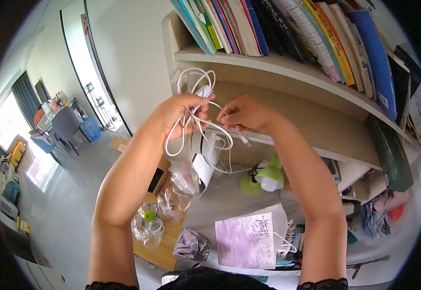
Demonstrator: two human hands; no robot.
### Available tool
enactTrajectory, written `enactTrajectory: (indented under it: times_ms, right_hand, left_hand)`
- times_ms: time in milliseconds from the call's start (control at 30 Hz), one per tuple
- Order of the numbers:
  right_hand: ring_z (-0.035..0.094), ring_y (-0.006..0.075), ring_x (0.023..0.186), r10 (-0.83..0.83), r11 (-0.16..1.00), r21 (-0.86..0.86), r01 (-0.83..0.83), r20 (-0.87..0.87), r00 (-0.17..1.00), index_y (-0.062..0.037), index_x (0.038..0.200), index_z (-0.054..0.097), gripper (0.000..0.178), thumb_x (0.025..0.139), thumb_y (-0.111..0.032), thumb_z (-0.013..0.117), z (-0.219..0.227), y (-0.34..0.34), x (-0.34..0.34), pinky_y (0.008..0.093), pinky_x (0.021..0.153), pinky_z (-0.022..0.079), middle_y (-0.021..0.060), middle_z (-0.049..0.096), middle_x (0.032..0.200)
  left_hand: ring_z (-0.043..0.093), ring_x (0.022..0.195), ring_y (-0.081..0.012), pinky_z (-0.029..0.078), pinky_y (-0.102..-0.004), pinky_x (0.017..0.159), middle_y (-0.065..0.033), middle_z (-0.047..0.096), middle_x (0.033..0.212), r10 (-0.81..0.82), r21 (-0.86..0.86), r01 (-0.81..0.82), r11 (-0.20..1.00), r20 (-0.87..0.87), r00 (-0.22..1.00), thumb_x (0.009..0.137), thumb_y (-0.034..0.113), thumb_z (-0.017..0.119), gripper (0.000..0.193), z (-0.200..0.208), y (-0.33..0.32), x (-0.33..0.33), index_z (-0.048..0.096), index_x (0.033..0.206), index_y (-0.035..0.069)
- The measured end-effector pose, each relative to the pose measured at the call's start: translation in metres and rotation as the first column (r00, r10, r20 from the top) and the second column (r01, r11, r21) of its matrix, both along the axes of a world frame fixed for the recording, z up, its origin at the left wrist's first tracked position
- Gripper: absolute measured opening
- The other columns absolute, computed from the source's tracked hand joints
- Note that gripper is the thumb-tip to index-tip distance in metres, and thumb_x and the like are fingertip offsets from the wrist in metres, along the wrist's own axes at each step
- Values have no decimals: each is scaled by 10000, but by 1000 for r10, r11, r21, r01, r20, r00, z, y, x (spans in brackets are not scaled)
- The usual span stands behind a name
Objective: The person organizes a cluttered shelf by picking up and coiling a white cable, then placing it on the shelf. They wipe the shelf surface with a cloth, move a small box, and handle a package of wipes before placing it on the shelf. Finally, they open a green box, wipe it, and place it on the shelf.
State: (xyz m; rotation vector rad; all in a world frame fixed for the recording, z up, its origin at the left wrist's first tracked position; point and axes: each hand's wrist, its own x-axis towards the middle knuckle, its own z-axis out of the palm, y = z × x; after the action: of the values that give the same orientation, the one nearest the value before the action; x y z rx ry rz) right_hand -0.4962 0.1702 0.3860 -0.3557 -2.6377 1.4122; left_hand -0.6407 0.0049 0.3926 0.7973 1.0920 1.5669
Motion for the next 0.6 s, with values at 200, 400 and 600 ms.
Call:
enactTrajectory:
  times_ms: [200, 400, 600]
  right_hand:
    - [620, 252, 908, -306, 578, 778, 247, -74, 949, -75, 1053, 636, 312, 763, -182, 680, 33, 55, -37, 354, 776, 487, 138, 651, 1002]
    - [539, 342, 1095, -296, 419, 687, 594, -515, 805, -91, 1125, 597, 338, 791, -141, 582, -21, 106, -94, 425, 930, 437, 183, 566, 1177]
    - [535, 390, 1090, -445, 680, 614, 401, -88, 891, -8, 1215, 506, 403, 823, -100, 485, -10, 67, -80, 435, 936, 440, 235, 539, 1204]
  left_hand:
    - [590, 592, -195, 521, -321, 535, -113, 602, 714, 197, -108, -286, 952, -501, 843, 720, 86, 681, 189, 4, 43, 1, 583, 845, -17]
    - [650, 835, -314, 534, -383, 734, -210, 647, 946, -27, -53, -543, 838, -998, 56, 736, 142, 625, 297, 16, 108, -6, 618, 981, -27]
    - [616, 1011, -312, 513, -397, 830, -169, 632, 1082, -143, 19, -658, 753, -971, -192, 780, 121, 595, 238, 14, 115, 0, 669, 996, 55]
